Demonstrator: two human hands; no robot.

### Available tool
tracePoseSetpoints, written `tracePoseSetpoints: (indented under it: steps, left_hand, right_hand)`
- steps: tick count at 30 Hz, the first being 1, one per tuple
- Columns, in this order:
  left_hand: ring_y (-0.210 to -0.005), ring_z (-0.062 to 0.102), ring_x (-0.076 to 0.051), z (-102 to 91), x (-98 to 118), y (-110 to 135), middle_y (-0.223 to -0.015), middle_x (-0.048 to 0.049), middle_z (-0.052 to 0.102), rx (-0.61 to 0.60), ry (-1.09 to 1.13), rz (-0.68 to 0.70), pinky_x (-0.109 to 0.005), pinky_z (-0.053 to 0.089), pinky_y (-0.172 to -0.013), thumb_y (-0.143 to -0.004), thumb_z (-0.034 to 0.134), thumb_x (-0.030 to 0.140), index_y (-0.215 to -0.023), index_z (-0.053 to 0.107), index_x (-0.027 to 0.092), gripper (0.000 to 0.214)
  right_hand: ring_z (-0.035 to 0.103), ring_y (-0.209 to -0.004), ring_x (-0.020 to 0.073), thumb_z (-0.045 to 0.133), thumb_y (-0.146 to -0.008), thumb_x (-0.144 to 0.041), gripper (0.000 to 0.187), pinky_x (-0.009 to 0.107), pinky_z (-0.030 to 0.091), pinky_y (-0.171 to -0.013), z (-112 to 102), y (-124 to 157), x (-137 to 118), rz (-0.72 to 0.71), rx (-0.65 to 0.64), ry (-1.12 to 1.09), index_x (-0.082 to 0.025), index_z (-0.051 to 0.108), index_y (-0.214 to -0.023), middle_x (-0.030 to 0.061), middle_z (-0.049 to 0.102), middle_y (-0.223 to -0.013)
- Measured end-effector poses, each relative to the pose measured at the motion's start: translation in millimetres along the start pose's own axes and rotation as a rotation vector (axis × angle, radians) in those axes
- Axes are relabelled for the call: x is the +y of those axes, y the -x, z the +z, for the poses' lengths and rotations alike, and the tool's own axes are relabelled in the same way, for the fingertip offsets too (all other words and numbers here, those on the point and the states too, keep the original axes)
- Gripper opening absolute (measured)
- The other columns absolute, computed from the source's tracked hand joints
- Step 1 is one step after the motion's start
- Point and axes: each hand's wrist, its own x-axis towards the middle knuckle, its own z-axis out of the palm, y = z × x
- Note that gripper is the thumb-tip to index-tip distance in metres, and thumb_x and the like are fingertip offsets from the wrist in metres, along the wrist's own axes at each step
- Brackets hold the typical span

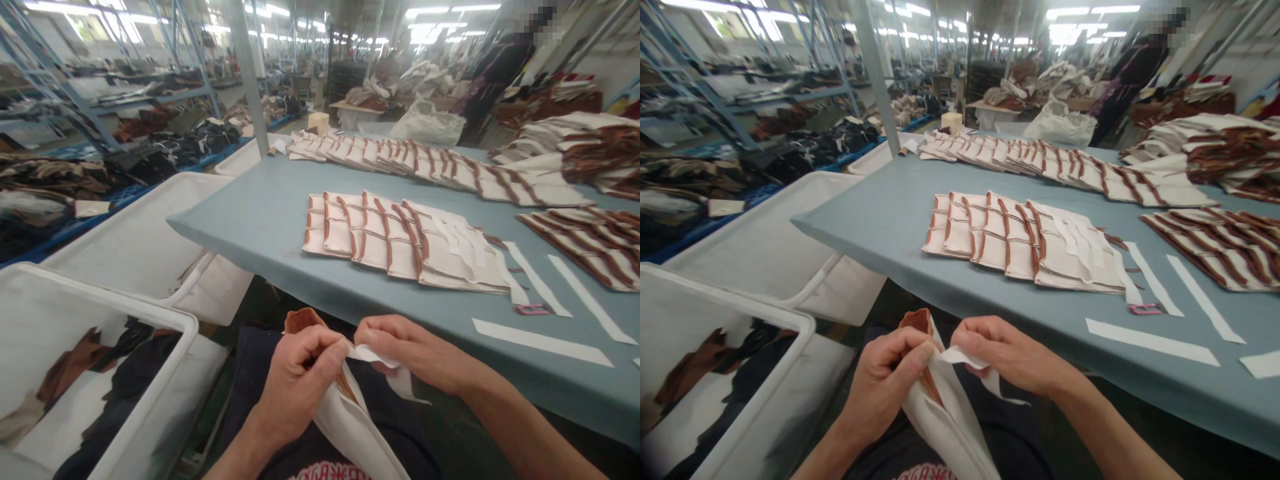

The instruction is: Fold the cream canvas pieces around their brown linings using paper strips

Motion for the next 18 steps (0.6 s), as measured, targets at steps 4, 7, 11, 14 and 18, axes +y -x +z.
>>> tracePoseSetpoints:
  steps: [4, 7, 11, 14, 18]
  left_hand:
    - [-0.055, 0.049, -0.010, 2.4, 3, -2, -0.060, 0.0002, 0.058, -0.008, 0.074, -0.191, -0.020, 0.038, -0.051, -0.093, 0.059, 0.041, -0.066, 0.067, 0.014, 0.039]
    - [-0.052, 0.049, -0.010, 4.9, 0, -3, -0.059, -0.0001, 0.058, -0.004, 0.173, -0.299, -0.020, 0.038, -0.049, -0.092, 0.059, 0.047, -0.067, 0.064, 0.014, 0.042]
    - [-0.049, 0.051, -0.011, 8.2, -3, -4, -0.056, 0.0004, 0.057, 0.045, 0.188, -0.339, -0.020, 0.040, -0.048, -0.092, 0.060, 0.051, -0.066, 0.061, 0.015, 0.044]
    - [-0.052, 0.051, -0.012, 9.9, -1, -5, -0.058, -0.0001, 0.057, 0.076, 0.095, -0.273, -0.021, 0.041, -0.050, -0.093, 0.058, 0.048, -0.064, 0.060, 0.016, 0.043]
    - [-0.057, 0.051, -0.013, 11.4, 3, -7, -0.060, -0.0010, 0.058, 0.154, -0.070, -0.160, -0.022, 0.042, -0.054, -0.094, 0.054, 0.040, -0.062, 0.062, 0.016, 0.041]
  right_hand:
    - [0.061, -0.097, 0.0214, 0.040, -0.106, -0.057, 0.047, 0.033, 0.048, -0.089, -2, 4, 12, -0.163, 0.240, 0.327, -0.023, 0.071, -0.110, 0.0075, 0.070, -0.107]
    - [0.058, -0.124, 0.0285, 0.061, -0.096, -0.051, 0.035, 0.043, 0.042, -0.109, 6, 2, 15, -0.300, 0.360, 0.348, -0.023, 0.071, -0.116, 0.0110, 0.064, -0.136]
    - [0.066, -0.083, 0.0205, 0.070, -0.090, -0.038, 0.018, 0.032, 0.052, -0.079, 25, -8, 12, -0.303, 0.474, 0.266, -0.022, 0.072, -0.098, 0.0040, 0.073, -0.090]
    - [0.066, -0.079, 0.0206, 0.074, -0.087, -0.034, 0.013, 0.032, 0.052, -0.074, 34, -14, 9, -0.363, 0.537, 0.316, -0.022, 0.070, -0.090, 0.0042, 0.074, -0.086]
    - [0.068, -0.095, 0.0245, 0.075, -0.086, -0.032, 0.011, 0.036, 0.052, -0.086, 38, -16, 8, -0.442, 0.580, 0.375, -0.023, 0.070, -0.089, 0.0082, 0.077, -0.103]
